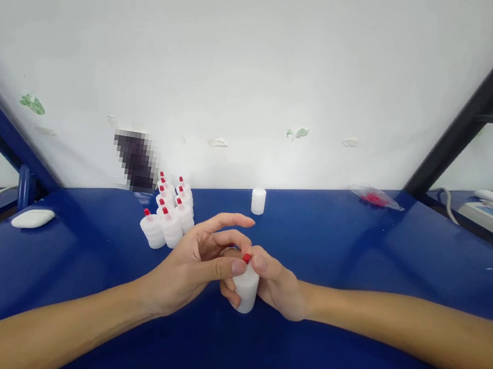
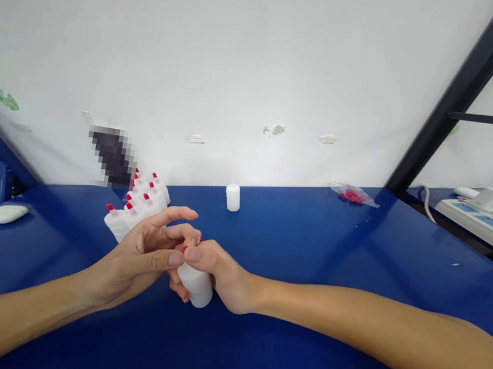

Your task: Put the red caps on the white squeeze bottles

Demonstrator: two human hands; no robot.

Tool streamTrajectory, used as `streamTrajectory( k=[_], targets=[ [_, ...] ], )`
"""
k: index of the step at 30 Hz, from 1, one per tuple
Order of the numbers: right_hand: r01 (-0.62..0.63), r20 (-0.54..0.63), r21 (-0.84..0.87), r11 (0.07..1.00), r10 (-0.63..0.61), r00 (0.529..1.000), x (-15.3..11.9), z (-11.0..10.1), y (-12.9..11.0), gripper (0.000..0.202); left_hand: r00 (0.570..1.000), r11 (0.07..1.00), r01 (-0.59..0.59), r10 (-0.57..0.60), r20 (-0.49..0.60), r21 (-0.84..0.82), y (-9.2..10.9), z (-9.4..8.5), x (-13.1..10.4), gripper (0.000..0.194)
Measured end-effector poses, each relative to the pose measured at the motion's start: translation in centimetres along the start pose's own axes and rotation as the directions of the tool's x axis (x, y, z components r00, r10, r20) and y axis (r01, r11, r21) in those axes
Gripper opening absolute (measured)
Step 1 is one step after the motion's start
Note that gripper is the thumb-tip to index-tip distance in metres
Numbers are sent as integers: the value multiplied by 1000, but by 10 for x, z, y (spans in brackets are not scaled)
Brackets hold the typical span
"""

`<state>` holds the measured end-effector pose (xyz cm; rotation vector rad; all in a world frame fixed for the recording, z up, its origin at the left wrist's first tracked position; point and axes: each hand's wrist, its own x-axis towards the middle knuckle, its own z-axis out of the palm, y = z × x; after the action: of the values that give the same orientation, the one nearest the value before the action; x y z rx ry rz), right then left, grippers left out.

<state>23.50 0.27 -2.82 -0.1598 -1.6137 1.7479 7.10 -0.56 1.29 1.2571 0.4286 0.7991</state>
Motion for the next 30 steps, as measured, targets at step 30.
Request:
streamTrajectory(
  k=[30],
  targets=[
    [-85,-164,-189,978,54,985,0,1,-3,48,661,-278,-262,646,382,924,40,-74,-31,20]
  ],
)
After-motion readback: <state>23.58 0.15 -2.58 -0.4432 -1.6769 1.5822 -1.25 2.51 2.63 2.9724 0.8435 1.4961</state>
